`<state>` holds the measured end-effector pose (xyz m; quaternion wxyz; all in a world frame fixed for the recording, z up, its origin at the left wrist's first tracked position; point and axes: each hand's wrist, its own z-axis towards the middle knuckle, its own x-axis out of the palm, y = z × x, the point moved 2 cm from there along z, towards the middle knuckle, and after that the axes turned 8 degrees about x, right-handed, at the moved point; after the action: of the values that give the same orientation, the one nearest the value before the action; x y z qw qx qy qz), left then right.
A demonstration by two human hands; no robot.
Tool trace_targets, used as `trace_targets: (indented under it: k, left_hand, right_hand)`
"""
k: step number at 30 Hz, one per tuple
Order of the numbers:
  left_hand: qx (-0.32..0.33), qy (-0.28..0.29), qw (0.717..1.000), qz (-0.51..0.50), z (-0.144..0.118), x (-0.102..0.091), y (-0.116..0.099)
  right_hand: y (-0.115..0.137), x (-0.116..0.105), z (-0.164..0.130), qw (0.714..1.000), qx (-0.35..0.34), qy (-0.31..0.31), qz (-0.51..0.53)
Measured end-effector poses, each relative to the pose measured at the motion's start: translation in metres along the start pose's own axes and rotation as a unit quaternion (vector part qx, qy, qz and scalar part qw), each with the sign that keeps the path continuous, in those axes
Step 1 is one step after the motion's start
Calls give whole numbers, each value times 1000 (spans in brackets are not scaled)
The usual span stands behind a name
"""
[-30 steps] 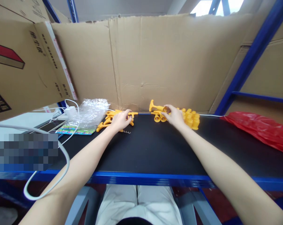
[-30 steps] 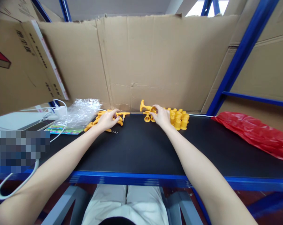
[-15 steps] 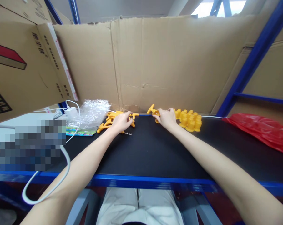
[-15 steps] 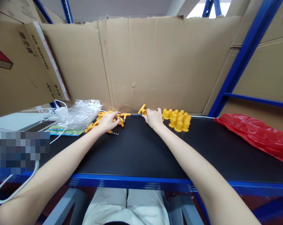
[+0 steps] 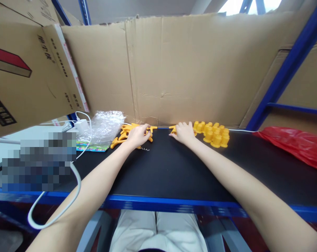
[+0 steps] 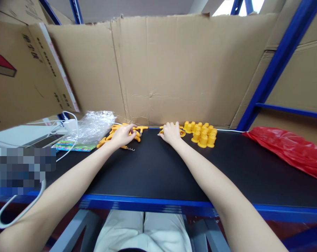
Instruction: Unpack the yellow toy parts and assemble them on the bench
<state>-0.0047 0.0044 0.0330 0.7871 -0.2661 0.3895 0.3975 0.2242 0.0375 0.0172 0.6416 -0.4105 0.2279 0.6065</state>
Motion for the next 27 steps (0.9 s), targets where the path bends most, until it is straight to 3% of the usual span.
trace_targets:
  k: [9, 19, 27]
  left_hand:
    - [9, 3, 1000, -6, -1, 1, 0]
    - [7, 6, 1000, -9, 0, 2, 1]
    - [7, 10, 1000, -9, -1, 0, 0]
  right_hand:
    - [-15, 5, 4, 991, -11, 113, 73]
    - [-12, 5, 4, 994, -57, 87, 37]
    - [-11, 16, 7, 996, -31, 78, 38]
